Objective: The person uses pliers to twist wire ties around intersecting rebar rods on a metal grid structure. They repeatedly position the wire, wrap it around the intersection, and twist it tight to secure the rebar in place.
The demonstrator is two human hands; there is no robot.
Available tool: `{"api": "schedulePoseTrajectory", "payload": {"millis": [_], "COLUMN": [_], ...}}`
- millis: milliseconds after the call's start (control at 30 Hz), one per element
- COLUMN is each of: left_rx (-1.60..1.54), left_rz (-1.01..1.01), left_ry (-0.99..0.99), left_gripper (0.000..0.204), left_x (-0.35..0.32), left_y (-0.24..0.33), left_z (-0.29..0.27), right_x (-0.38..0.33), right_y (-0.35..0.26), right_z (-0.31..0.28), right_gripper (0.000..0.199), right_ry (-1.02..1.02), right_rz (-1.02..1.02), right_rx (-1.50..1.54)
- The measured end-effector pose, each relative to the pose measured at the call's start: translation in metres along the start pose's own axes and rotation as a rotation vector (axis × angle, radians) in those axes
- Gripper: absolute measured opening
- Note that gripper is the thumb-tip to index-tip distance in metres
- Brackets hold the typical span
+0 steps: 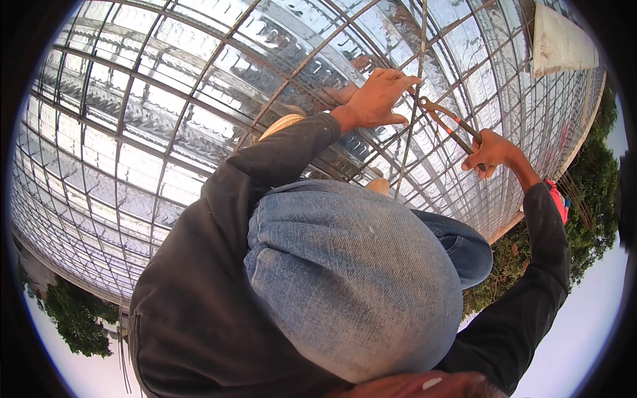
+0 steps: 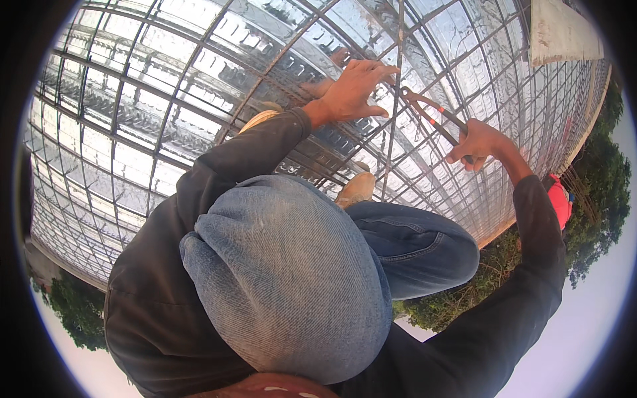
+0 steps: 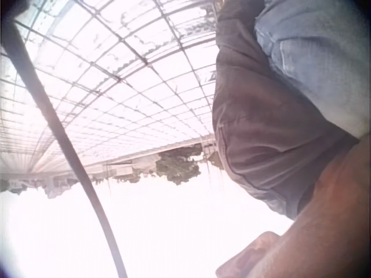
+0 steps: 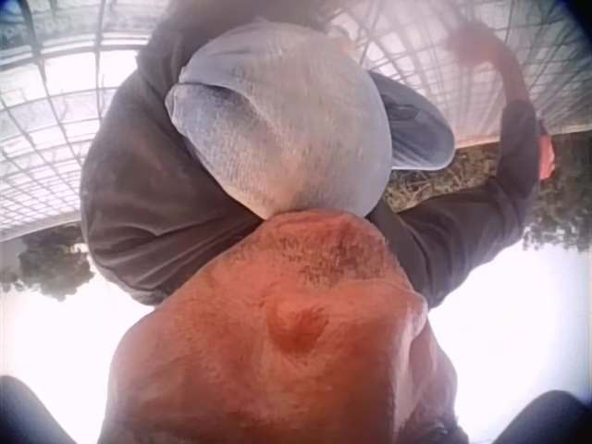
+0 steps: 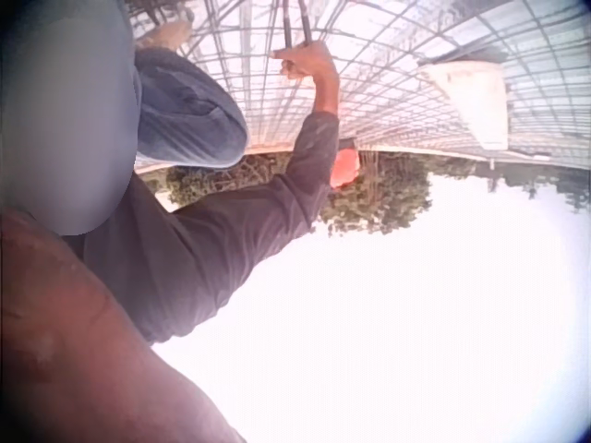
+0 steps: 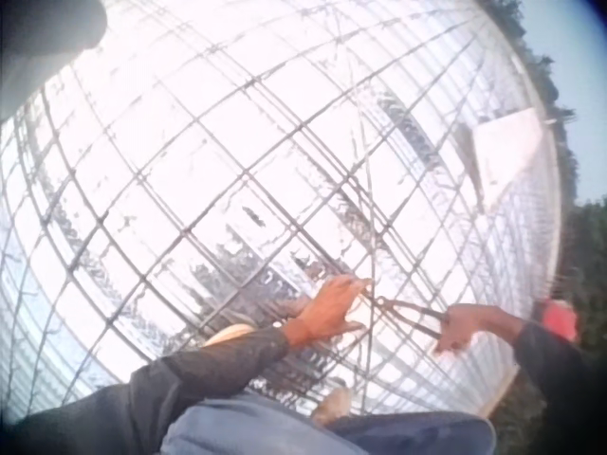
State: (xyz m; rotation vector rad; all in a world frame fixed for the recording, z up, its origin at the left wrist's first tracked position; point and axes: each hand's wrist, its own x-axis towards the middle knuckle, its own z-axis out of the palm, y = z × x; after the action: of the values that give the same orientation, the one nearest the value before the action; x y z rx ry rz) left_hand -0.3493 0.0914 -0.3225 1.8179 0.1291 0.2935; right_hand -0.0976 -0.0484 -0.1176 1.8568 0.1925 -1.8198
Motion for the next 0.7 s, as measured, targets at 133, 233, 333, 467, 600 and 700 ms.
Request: {"api": "schedulePoseTrajectory", "payload": {"millis": [133,233,333,467,600,700], "left_rx": [0.033,0.047,0.023,0.034,0.054,0.029], "left_rz": [0.022,0.019,0.009,0.023,0.03,0.023], "left_ry": [-0.027,-0.028,-0.037,-0.026,-0.024,-0.015], "left_gripper": [0.097,0.097,0.097,0.099,0.102,0.104], "left_x": [-0.004,-0.006,-0.007,-0.004,-0.005,-0.006], "left_y": [-0.002,-0.002,-0.005,-0.001,-0.001,-0.002], "left_z": [-0.001,0.001,0.003,0.002,0.006,0.002], "right_x": [-0.006,0.005,0.001,0.017,0.028,0.031], "right_y": [0.007,0.025,0.019,0.029,0.041,0.038], "right_z": [0.036,0.046,0.048,0.041,0.022,0.013], "right_gripper": [0.048,0.055,0.056,0.039,0.021,0.018], "right_ry": [0.767,1.146,1.255,1.069,1.042,0.888], "right_rz": [-0.265,-0.467,-0.487,-0.384,-0.479,-0.419], "right_rx": [-0.661,-0.939,-1.062,-0.938,-0.872,-0.699]}}
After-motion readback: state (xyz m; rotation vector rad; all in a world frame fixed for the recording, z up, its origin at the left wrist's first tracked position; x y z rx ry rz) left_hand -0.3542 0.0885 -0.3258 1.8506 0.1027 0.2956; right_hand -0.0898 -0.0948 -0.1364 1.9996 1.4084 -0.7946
